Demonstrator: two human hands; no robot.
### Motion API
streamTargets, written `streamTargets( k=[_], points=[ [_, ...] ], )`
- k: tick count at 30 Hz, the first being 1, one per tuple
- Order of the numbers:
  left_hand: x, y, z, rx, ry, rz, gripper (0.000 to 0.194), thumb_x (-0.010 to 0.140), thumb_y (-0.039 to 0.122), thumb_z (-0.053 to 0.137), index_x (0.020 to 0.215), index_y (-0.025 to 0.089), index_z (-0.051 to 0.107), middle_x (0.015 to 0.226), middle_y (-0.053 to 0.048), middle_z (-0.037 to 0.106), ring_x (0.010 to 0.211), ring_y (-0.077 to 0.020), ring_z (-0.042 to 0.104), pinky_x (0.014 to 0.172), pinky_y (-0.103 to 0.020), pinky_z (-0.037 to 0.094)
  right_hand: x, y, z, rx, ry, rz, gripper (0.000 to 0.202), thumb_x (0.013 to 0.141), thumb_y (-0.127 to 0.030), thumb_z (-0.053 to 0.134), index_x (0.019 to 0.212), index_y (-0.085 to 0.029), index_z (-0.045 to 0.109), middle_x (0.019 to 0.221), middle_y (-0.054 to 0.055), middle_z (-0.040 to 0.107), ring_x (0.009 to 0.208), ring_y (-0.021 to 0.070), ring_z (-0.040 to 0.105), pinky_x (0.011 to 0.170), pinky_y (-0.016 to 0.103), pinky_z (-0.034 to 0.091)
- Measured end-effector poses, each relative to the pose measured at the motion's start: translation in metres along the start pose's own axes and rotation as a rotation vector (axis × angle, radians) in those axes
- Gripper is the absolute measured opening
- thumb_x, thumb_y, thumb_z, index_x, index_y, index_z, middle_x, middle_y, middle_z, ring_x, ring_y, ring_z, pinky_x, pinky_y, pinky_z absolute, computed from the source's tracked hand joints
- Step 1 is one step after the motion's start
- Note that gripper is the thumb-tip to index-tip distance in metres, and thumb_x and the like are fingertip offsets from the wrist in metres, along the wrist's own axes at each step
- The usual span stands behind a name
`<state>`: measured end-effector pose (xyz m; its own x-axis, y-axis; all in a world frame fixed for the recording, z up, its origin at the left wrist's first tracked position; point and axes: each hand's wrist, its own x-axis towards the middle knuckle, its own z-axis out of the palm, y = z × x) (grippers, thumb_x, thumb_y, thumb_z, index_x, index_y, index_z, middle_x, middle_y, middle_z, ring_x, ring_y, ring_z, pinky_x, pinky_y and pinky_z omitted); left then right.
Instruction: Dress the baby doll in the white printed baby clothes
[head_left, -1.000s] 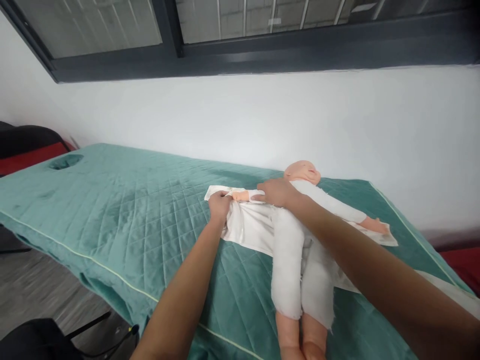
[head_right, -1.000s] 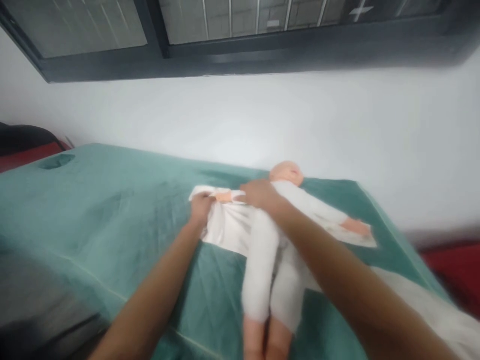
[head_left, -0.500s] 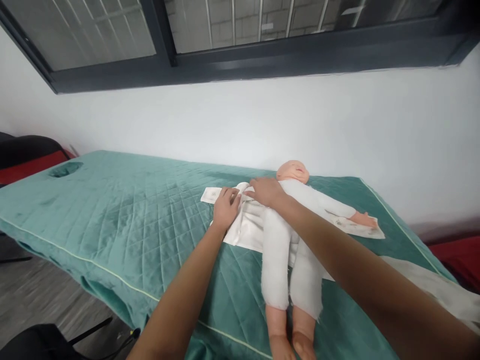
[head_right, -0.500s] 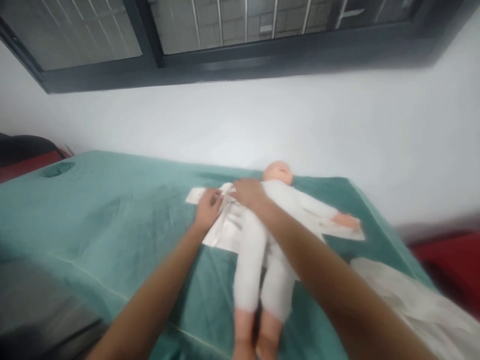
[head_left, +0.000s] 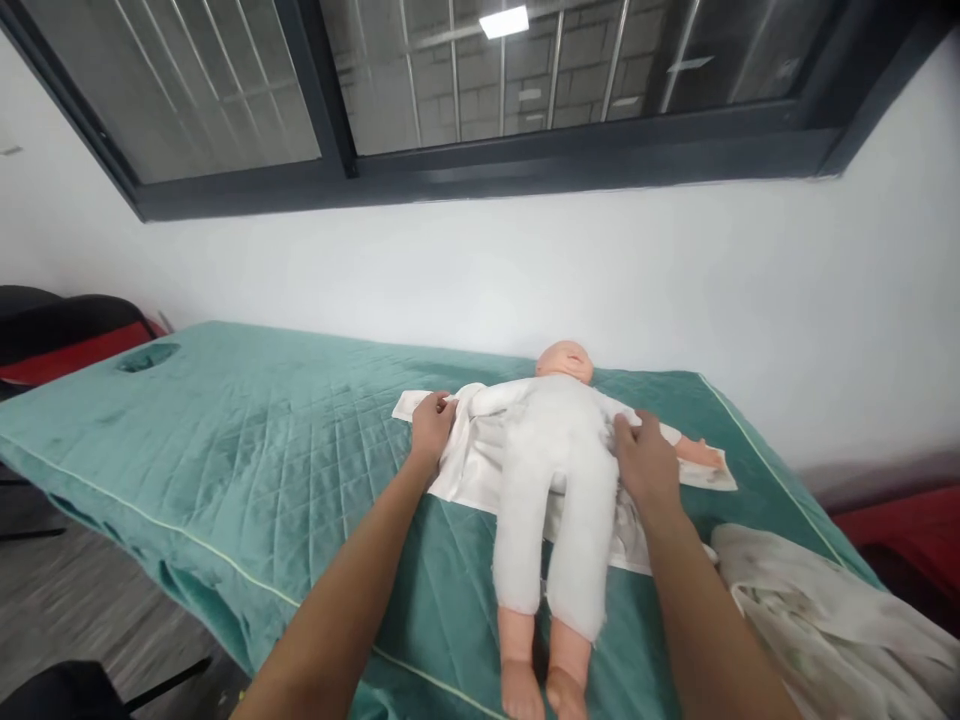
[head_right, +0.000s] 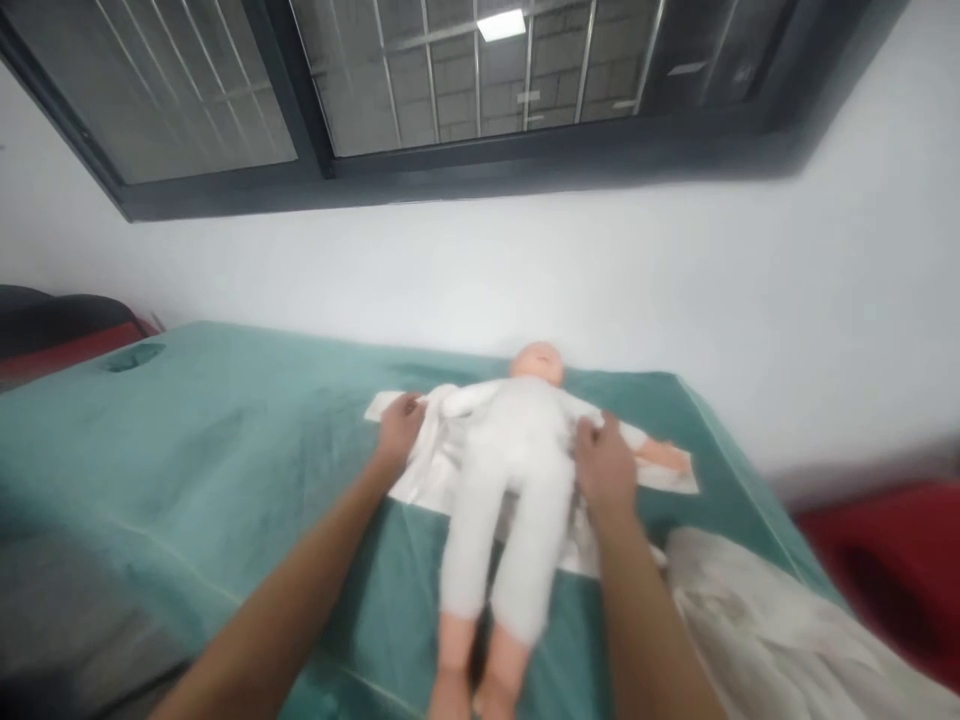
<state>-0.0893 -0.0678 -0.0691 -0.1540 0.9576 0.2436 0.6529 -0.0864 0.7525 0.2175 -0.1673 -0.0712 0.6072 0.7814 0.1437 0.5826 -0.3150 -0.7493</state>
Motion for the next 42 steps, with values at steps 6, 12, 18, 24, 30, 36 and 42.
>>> streamTargets(
  k=[6,12,18,24,30,36,42],
  points=[
    [0.005,0.014,-0.003,0.179,-0.038,-0.142,0.037,0.084,0.045,0.059,0.103,0.014,0.068,0.104,-0.018,0.072,0.1,-0.0291,0.066,0.083,-0.035,0.046,0.003,-0.001,0.013,0.404,-0.126,0.083,0.071,0.084,-0.063,0.051,0.142,-0.022,0.048,0.133,0.012,0.06,0.109,0.0278,0.063,0.097,0.04,0.045],
    [0.015,0.04,-0.005,0.212,-0.173,-0.081,0.023,0.079,0.037,0.064,0.074,0.015,0.069,0.08,-0.011,0.072,0.082,-0.0238,0.065,0.069,-0.028,0.043,0.003,0.0,0.017,0.578,-0.143,0.1,0.067,0.076,-0.063,0.063,0.129,-0.022,0.054,0.119,0.009,0.066,0.096,0.0246,0.066,0.088,0.038,0.05],
    [0.017,0.08,0.011,0.143,-0.183,0.074,0.03,0.087,0.038,0.051,0.077,0.016,0.069,0.076,-0.004,0.069,0.073,-0.0165,0.059,0.065,-0.026,0.04,0.0,-0.005,0.035,0.653,-0.176,-0.002,0.067,0.074,-0.061,0.065,0.128,-0.025,0.053,0.122,0.008,0.063,0.108,0.0266,0.061,0.094,0.039,0.05],
    [0.009,0.113,0.015,0.163,-0.203,0.19,0.024,0.088,0.034,0.05,0.088,0.018,0.069,0.088,-0.008,0.072,0.078,-0.0184,0.062,0.069,-0.027,0.041,-0.012,-0.016,0.052,0.676,-0.244,-0.041,0.073,0.075,-0.062,0.064,0.134,-0.024,0.047,0.136,0.012,0.05,0.126,0.0292,0.05,0.109,0.044,0.038],
    [-0.018,0.135,0.009,0.385,-0.261,0.435,0.028,0.095,0.032,0.041,0.093,0.018,0.066,0.092,-0.009,0.072,0.082,-0.0211,0.064,0.074,-0.029,0.044,-0.023,-0.028,0.059,0.712,-0.347,-0.001,0.083,0.077,-0.065,0.06,0.143,-0.022,0.033,0.151,0.014,0.034,0.134,0.0276,0.042,0.115,0.04,0.032],
    [-0.066,0.14,0.006,0.646,-0.245,0.5,0.032,0.1,0.027,0.03,0.106,0.017,0.059,0.098,-0.008,0.068,0.081,-0.0224,0.067,0.069,-0.031,0.047,-0.021,-0.026,0.059,0.723,-0.354,0.0,0.08,0.078,-0.067,0.058,0.141,-0.024,0.034,0.147,0.014,0.039,0.128,0.0278,0.048,0.112,0.042,0.037],
    [-0.134,0.115,-0.019,0.454,-0.122,0.666,0.027,0.098,0.025,0.038,0.119,0.023,0.054,0.107,-0.007,0.064,0.091,-0.0221,0.063,0.075,-0.035,0.05,-0.014,-0.016,0.06,0.664,-0.298,-0.014,0.07,0.08,-0.066,0.057,0.135,-0.025,0.043,0.141,0.011,0.047,0.129,0.0266,0.047,0.112,0.043,0.034]
  ],
)
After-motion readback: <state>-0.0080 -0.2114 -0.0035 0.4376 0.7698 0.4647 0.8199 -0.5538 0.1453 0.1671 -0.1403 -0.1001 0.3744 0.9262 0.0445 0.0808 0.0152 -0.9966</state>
